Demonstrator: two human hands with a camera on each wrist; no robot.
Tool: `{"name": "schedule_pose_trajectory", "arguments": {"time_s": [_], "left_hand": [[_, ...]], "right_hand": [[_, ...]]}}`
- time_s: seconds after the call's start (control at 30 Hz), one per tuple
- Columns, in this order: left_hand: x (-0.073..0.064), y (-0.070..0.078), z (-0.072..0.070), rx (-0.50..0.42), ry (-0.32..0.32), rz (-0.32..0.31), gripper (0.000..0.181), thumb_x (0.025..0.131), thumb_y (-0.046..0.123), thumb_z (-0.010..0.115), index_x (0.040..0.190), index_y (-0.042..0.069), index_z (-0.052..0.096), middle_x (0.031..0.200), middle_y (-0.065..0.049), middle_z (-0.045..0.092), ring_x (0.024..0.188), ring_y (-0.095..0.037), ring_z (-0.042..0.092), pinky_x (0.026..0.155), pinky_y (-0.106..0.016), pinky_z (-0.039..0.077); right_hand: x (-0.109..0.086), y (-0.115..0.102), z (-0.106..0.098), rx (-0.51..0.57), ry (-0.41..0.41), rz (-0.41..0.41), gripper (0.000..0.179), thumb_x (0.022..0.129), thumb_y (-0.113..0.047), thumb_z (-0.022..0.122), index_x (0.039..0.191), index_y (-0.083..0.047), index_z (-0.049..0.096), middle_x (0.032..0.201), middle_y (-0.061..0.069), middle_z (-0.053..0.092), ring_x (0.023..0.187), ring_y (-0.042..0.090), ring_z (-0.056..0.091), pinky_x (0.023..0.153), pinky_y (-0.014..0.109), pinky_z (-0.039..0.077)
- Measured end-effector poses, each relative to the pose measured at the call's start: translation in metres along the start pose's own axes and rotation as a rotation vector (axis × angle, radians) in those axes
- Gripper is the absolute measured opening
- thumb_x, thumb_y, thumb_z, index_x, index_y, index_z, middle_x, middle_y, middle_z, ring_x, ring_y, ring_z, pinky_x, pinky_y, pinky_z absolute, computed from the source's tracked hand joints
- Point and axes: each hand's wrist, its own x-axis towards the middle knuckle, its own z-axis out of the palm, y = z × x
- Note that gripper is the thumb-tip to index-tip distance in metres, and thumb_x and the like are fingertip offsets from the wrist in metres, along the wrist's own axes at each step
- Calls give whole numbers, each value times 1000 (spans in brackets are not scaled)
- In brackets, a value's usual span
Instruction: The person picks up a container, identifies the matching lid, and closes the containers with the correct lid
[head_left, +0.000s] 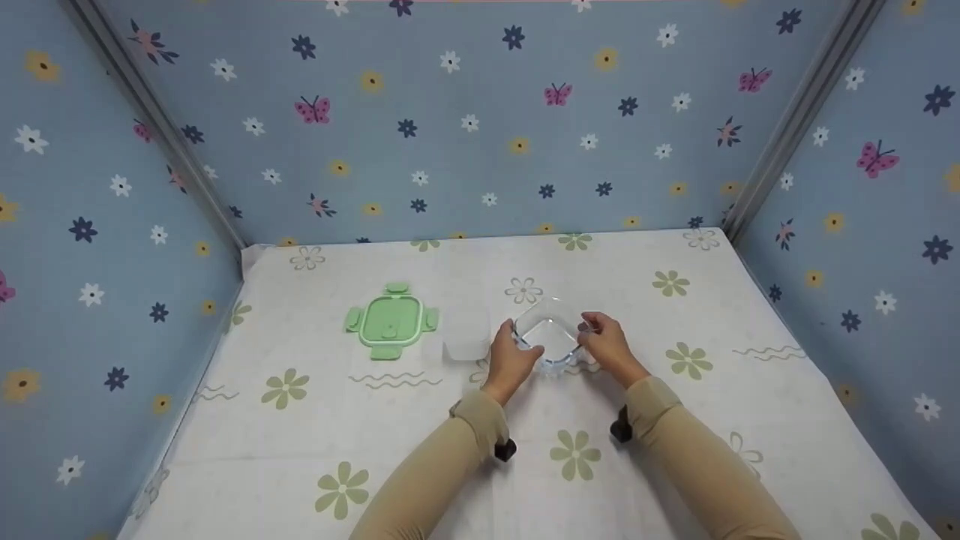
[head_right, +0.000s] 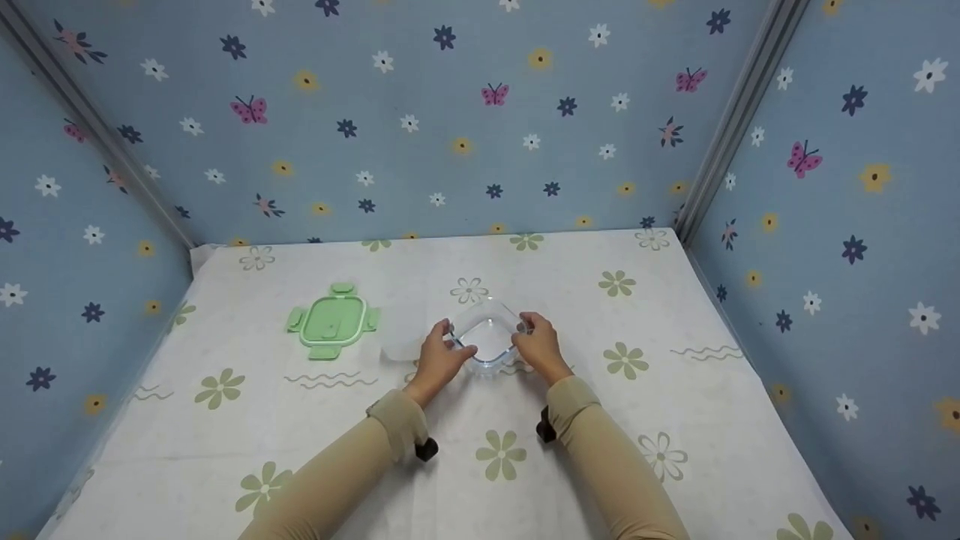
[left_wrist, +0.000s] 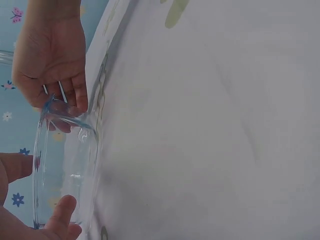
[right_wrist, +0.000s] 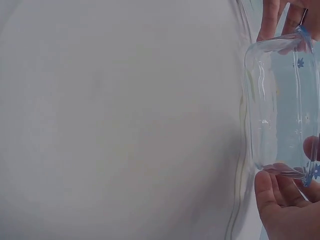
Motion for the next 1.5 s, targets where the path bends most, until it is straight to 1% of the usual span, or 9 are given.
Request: {"name": "schedule_pose_trajectory", "arguments": {"time_s": [0.3,0.47,0.6,0.83,1.07,1.13,1.3,1.43,1.5], "left_hand": [[-3,4,0,-5,20,-15,91,97,16,82,171,-8,34,175,-29,46,164,-45,47,139,-50,39],[-3,5,0,-20,22,-14,92,95,15,82,171,-8,35,175,-29,46,166,-45,45,140,-51,36],[-3,6,1,-31,24,-18,91,96,14,82,171,-7,36,176,-29,45,167,-45,44,141,-50,35],[-2,5,2,-10,40,-22,91,96,16,83,171,-6,37,176,-27,46,166,-42,45,140,-49,37],[1,0,7,-7,62,30,90,91,11,83,168,-11,39,172,-31,50,164,-45,48,138,-50,40],[2,0,7,-2,61,22,90,91,10,83,168,-10,40,172,-30,50,164,-44,49,137,-49,41],[-1,5,4,-2,48,-9,90,92,9,84,169,-5,41,174,-27,49,165,-42,48,138,-48,40],[-3,4,4,18,61,37,89,89,7,84,166,-7,44,171,-29,52,162,-46,50,136,-50,42],[-9,12,1,7,59,49,87,89,4,83,165,-9,44,169,-31,53,161,-48,50,136,-51,42]], "right_hand": [[3,-1,0,30,-9,10,58,99,-2,57,155,13,54,158,33,60,144,41,58,130,51,46],[4,-1,-2,63,-20,34,57,98,-2,57,152,13,55,153,32,63,128,30,64,108,31,55],[5,-2,-3,89,-18,40,55,96,0,57,149,14,57,145,31,66,112,20,64,87,19,54],[5,-6,-1,64,-3,98,51,104,-6,57,152,11,58,151,29,65,119,24,66,94,26,57],[4,-3,0,13,73,43,43,101,-6,59,139,12,66,129,22,73,113,24,64,87,18,49],[2,-3,-1,-3,90,30,40,100,-7,60,135,12,68,122,19,74,110,23,64,87,18,48],[-3,-5,-4,-1,95,32,34,102,-7,62,129,12,69,111,12,72,100,16,62,80,18,49],[-6,-4,-7,28,81,57,29,104,-7,62,127,10,68,105,8,69,91,13,60,73,18,50],[-7,-4,-9,38,73,71,27,104,-7,63,126,9,68,103,5,67,89,12,59,71,18,51]]}}
